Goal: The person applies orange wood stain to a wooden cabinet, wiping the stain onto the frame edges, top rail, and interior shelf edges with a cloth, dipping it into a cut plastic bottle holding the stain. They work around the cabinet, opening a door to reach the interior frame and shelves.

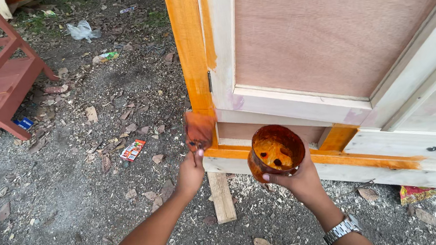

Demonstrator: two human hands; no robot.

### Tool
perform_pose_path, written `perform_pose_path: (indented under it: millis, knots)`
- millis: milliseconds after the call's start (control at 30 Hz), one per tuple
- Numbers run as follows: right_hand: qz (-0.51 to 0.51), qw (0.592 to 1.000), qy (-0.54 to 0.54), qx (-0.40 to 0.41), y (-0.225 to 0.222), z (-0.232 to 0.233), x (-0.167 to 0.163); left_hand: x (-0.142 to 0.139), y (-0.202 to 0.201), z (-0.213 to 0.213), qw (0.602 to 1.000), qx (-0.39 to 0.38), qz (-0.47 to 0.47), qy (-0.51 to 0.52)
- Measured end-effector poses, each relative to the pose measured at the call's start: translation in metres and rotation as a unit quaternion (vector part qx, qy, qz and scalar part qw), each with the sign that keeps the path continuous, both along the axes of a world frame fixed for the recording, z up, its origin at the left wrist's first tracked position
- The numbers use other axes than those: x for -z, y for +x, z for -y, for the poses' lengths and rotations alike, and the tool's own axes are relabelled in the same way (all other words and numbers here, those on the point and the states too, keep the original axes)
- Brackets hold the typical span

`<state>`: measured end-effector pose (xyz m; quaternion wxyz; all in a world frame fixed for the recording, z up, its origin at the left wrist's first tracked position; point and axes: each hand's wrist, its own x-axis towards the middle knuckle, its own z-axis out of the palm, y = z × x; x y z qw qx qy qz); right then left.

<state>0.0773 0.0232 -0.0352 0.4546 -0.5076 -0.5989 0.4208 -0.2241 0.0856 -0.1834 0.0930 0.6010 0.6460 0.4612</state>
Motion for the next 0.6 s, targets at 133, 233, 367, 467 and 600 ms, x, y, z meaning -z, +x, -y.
perform_pose_path:
  millis: [133, 233, 367, 467, 600]
  knots:
    - [0.007, 1.0, 0.02, -0.002, 0.003, -0.005, 0.002, 0.026, -0.003, 0.008, 0.98, -0.002, 0.015, -0.197]
    - [0.003, 1.0, 0.003, 0.012, 0.005, -0.008, 0.005, 0.022, 0.002, 0.022, 0.915, 0.023, 0.148, -0.374]
    - [0.018, 1.0, -0.014, 0.011, 0.002, -0.01, 0.008, -0.009, 0.002, 0.015, 0.801, 0.021, 0.331, -0.498]
    - [0.002, 1.0, -0.009, -0.003, -0.005, -0.008, 0.007, -0.028, -0.004, 0.003, 0.759, 0.025, 0.394, -0.517]
    - [-0.011, 1.0, 0.0, -0.017, -0.012, -0.002, -0.001, -0.035, 0.007, -0.005, 0.754, 0.005, 0.435, -0.492]
